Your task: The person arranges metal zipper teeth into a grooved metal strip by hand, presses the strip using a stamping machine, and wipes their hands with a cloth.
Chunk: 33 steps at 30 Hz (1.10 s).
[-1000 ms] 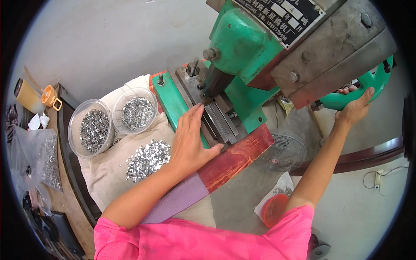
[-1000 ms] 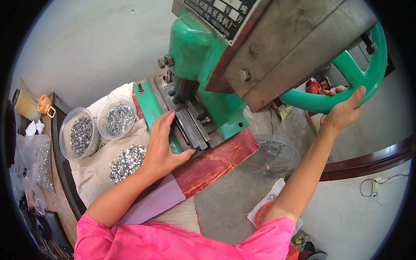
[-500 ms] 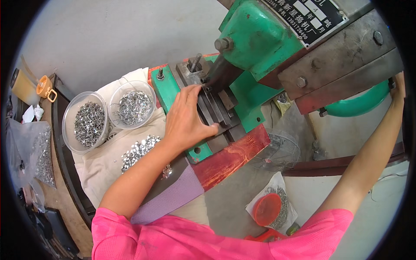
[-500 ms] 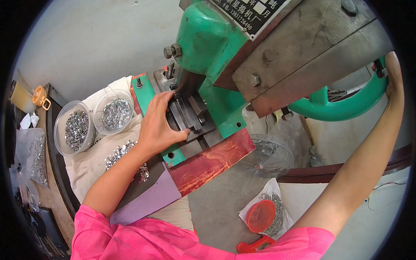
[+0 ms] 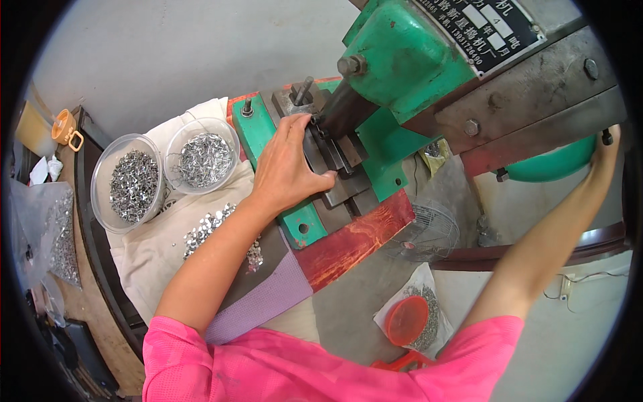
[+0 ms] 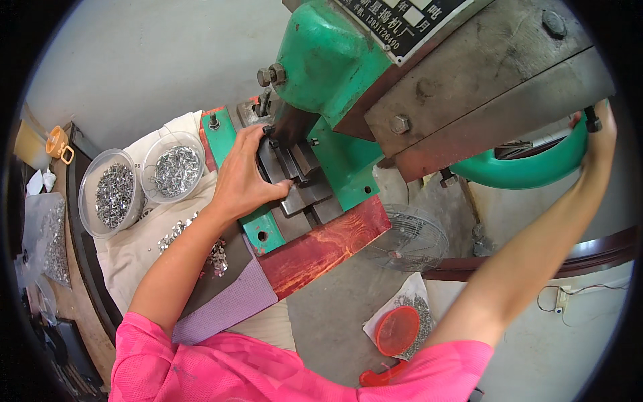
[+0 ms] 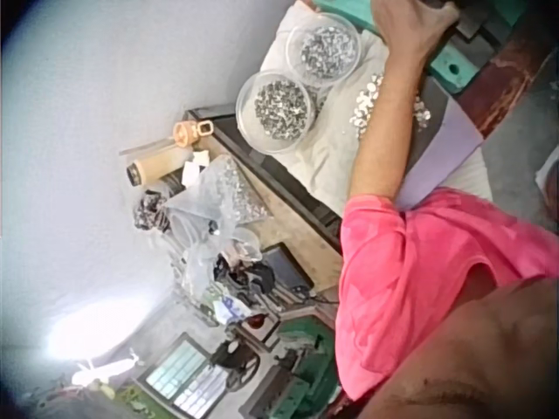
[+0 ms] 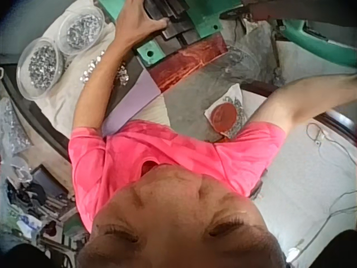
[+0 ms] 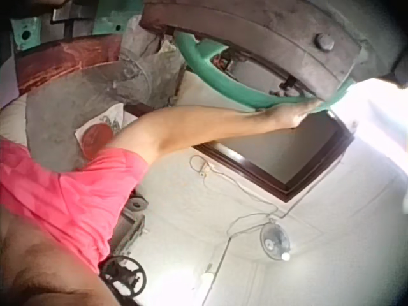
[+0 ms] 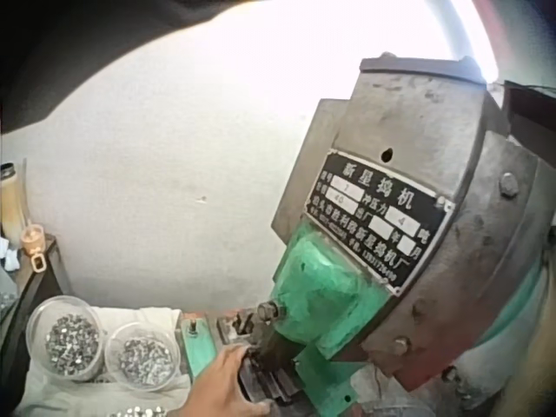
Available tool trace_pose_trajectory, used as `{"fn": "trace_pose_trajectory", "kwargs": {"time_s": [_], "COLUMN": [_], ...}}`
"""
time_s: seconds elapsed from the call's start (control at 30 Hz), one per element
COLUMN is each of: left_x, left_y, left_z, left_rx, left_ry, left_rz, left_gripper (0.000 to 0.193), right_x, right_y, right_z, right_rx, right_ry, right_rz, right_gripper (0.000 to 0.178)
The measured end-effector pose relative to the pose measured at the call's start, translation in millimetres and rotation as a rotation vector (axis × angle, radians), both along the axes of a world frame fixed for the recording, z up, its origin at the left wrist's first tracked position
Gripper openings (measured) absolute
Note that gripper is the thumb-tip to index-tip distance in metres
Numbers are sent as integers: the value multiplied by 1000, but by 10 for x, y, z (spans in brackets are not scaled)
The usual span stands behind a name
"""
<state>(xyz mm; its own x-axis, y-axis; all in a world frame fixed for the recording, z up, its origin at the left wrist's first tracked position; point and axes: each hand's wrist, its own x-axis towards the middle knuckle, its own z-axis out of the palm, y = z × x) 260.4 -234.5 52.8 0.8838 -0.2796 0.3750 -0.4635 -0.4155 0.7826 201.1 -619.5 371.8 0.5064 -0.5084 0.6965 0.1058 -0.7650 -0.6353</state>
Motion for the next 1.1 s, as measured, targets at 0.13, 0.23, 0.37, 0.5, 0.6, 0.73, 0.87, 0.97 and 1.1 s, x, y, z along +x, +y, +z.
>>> {"fn": "trace_pose_trajectory", "kwargs": {"time_s": [0.13,0.23,0.37,0.5,0.6,0.73,0.87,0.97,1.1], "left_x": [-38,-14,-14,-32,-39,-44,-43,-34,-24], "left_y": [-17,-7,25,20,20,32,31,40,-6], "left_z": [-113,-197,-170,-185,-161,-180,-178,-178,-141], "left_rx": [-26,-30,-33,-41,-53,-62,-56,-59,-59], "left_ry": [-29,-72,-34,-57,-53,-34,-26,-29,-38], "left_rz": [5,-29,-40,-28,-26,-32,-35,-37,-43], "left_gripper": [91,93,94,95,95,95,95,95,94], "right_x": [-299,-286,-323,-333,-307,-265,-203,-208,-312], "right_y": [402,613,507,236,-278,-345,-430,-442,-456], "right_z": [-818,-818,-696,-199,265,377,387,403,456], "right_rx": [121,182,172,128,46,6,-20,-45,-83], "right_ry": [-383,-417,-285,-156,-13,-13,-15,-16,-24], "right_rz": [43,6,37,-36,-72,-89,-97,-111,-145], "right_gripper": [44,45,44,44,43,41,40,40,39]}}
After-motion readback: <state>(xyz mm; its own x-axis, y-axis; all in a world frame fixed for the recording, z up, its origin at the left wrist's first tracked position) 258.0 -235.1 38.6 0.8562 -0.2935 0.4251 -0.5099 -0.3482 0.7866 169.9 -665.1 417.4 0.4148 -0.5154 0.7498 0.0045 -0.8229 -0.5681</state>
